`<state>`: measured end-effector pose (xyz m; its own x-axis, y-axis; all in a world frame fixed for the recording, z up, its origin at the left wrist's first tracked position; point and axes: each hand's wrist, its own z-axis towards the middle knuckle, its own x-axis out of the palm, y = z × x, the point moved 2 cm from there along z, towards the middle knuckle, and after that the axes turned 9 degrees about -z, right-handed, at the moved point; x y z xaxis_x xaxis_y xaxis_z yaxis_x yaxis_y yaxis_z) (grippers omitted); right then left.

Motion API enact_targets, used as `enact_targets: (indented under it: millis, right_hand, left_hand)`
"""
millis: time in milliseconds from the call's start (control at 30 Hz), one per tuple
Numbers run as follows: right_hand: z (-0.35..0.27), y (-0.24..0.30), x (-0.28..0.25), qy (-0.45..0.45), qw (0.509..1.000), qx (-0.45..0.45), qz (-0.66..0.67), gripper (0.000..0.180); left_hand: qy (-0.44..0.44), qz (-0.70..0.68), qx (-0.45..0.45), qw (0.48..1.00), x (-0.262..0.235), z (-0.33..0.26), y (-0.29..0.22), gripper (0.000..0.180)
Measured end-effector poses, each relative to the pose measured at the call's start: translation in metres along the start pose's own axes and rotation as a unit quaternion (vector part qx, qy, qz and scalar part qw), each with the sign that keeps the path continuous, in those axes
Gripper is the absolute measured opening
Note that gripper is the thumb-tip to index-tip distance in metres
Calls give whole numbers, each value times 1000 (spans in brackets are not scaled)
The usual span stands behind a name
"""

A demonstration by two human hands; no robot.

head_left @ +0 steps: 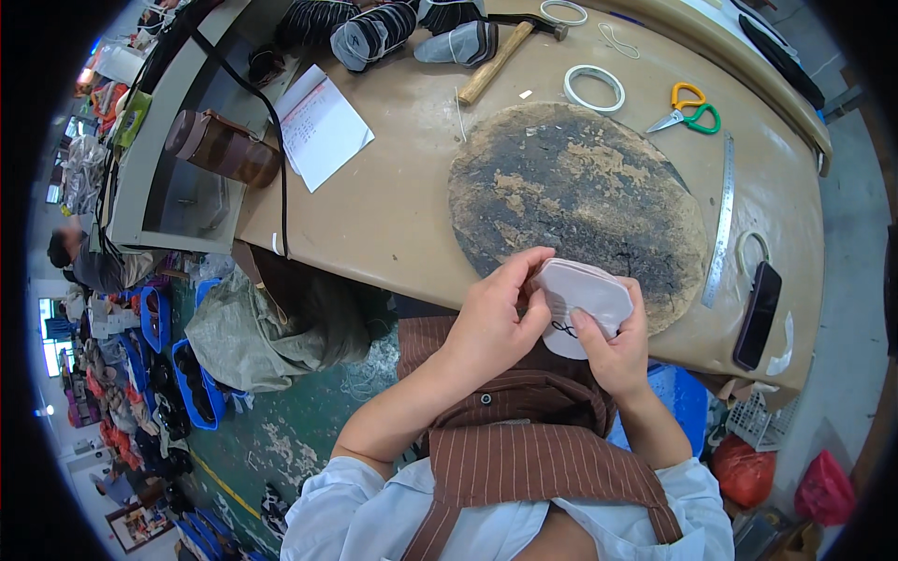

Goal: The person sits on the factory floor sorting bundles of fabric pieces, then moves to a workbench to assemble them. They separate white and grey fabric layers, apply adhesive tape to the edges, and stack the finished mask components.

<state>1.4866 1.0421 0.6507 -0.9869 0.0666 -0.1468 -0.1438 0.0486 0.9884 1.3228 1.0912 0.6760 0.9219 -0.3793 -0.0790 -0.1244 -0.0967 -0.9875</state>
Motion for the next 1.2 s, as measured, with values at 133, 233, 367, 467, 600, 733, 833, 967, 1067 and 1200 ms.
enact_targets:
  millis: [133,233,367,467,600,733,833,967,1067,1200]
  right_hand:
    - [3,9,-3,11,998,28,50,34]
    - [3,9,-8,20,994,55,90,33]
    - [6,8,-12,9,994,70,86,32]
    - [7,6,-14,9,996,59,72,32]
    - [7,5,-16,10,996,53,75,32]
    - [8,7,-18,6,995,69,77,32]
    - [8,5,-19,7,995,66,74,32]
    - [10,2,-20,0,996,60,67,31]
    - [10,4,-21,-1,996,64,65,31]
    - [10,-1,-22,11,995,76,71,31]
  left_hand:
    - [12,34,61,997,-2,1,5,37]
    - [30,-85,30,996,-5,4,16,35]
    - [32,-280,-60,958,-1,4,16,30]
    - [47,-214,-40,975,2,4,11,31]
    - [72,-184,-55,979,0,10,8,32]
    - [66,-225,-79,969,-1,14,15,31]
    - [46,-241,-60,967,3,13,7,28]
    - [62,-164,-77,981,2,18,15,31]
    - [93,-218,-91,967,-4,19,18,33]
    - [69,-187,-84,976,3,14,16,34]
